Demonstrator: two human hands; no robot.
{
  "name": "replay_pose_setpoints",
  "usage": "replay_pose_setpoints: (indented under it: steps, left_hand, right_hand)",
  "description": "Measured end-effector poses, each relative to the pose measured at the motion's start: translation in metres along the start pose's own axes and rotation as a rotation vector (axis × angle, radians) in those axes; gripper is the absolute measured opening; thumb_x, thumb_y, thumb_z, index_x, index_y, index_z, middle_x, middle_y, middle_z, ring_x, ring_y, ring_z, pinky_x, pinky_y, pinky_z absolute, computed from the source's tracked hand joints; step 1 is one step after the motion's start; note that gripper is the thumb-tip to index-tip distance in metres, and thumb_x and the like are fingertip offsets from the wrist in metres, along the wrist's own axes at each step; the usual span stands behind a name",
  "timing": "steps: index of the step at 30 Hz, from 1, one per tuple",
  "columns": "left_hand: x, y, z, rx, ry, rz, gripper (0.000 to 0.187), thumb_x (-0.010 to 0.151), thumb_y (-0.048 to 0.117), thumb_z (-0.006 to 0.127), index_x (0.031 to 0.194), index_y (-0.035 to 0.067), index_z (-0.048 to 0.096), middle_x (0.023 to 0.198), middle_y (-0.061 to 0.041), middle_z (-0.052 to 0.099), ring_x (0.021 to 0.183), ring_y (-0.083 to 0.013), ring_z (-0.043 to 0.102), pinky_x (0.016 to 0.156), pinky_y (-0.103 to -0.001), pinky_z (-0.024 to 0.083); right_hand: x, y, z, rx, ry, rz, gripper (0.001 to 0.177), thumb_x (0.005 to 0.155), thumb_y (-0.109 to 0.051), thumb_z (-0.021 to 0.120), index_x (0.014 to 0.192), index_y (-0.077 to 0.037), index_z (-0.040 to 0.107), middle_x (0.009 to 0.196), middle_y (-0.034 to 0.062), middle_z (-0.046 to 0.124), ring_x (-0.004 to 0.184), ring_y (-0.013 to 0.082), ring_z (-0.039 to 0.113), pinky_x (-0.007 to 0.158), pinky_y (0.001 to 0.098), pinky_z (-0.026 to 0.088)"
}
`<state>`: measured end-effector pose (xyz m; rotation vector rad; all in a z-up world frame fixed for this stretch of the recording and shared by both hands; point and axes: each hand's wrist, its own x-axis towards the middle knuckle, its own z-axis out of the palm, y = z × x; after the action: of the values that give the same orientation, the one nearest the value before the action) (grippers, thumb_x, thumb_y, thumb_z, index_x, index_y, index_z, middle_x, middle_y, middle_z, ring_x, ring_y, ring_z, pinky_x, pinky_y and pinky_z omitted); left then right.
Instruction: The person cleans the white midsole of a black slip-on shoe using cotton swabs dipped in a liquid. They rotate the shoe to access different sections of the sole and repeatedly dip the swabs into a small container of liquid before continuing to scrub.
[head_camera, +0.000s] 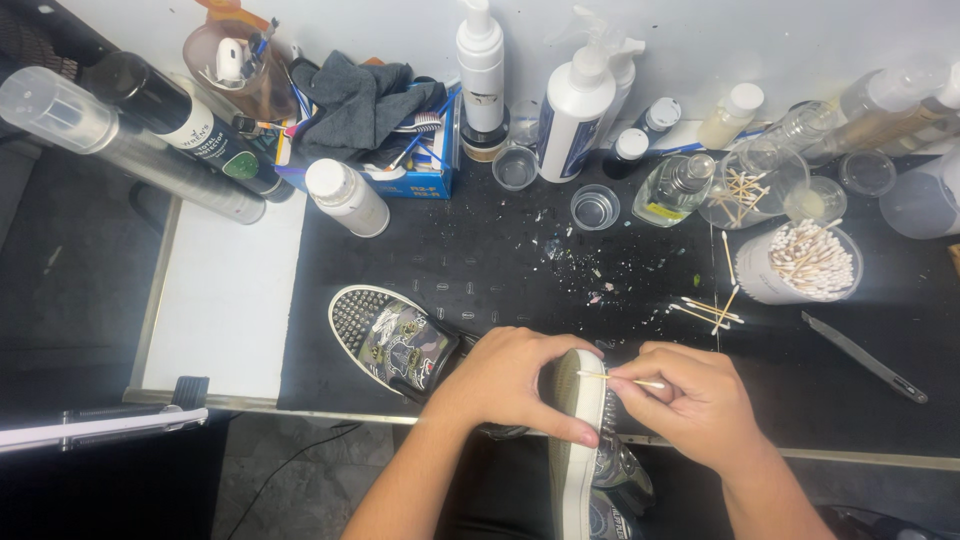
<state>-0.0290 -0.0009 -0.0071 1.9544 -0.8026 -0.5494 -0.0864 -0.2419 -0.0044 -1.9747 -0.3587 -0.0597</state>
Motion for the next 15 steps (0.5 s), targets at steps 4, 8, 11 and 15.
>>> replay_pose_setpoints:
  steps: [4, 8, 11, 15]
  left_hand:
    - [0.0002, -0.0011, 0.0004, 0.019, 0.002, 0.011, 0.084, 0.06, 0.072, 0.079, 0.12, 0.013, 0.075, 0.095, -0.011, 0.079, 0.09, -0.0308, 0.077, 0.08, -0.038, 0.058]
    - [0.0001, -0.002, 0.0008, 0.012, 0.01, 0.014, 0.084, 0.06, 0.072, 0.079, 0.121, 0.013, 0.075, 0.096, -0.011, 0.079, 0.091, -0.0307, 0.077, 0.08, -0.037, 0.058]
    - [0.0016, -0.002, 0.0, 0.013, 0.004, 0.01, 0.084, 0.06, 0.071, 0.079, 0.12, 0.013, 0.075, 0.096, -0.011, 0.079, 0.09, -0.0307, 0.077, 0.08, -0.037, 0.058]
    - [0.0012, -0.0013, 0.0002, 0.004, 0.007, 0.012, 0.084, 0.06, 0.071, 0.079, 0.121, 0.013, 0.075, 0.096, -0.011, 0.079, 0.09, -0.0304, 0.077, 0.08, -0.037, 0.058]
  right_hand:
    - [-0.0021, -0.0009, -0.0009, 0.013, -0.041, -0.007, 0.013, 0.074, -0.002, 0.082, 0.086, -0.004, 0.076, 0.065, 0.0007, 0.064, 0.051, 0.006, 0.05, 0.046, 0.0239, 0.036]
    - [-0.002, -0.0005, -0.0006, -0.007, -0.013, 0.006, 0.014, 0.075, -0.002, 0.081, 0.087, -0.003, 0.075, 0.066, 0.0007, 0.064, 0.051, 0.0052, 0.052, 0.046, 0.0231, 0.037]
    - [-0.0008, -0.0009, -0.0012, 0.002, -0.015, 0.019, 0.012, 0.076, -0.002, 0.081, 0.087, -0.002, 0.076, 0.065, 0.0014, 0.063, 0.052, 0.0061, 0.051, 0.047, 0.0233, 0.038]
    - [0.0006, -0.0029, -0.0015, -0.042, 0.006, 0.039, 0.011, 0.076, -0.003, 0.08, 0.086, -0.003, 0.076, 0.066, 0.0015, 0.066, 0.052, 0.0066, 0.053, 0.046, 0.0234, 0.039]
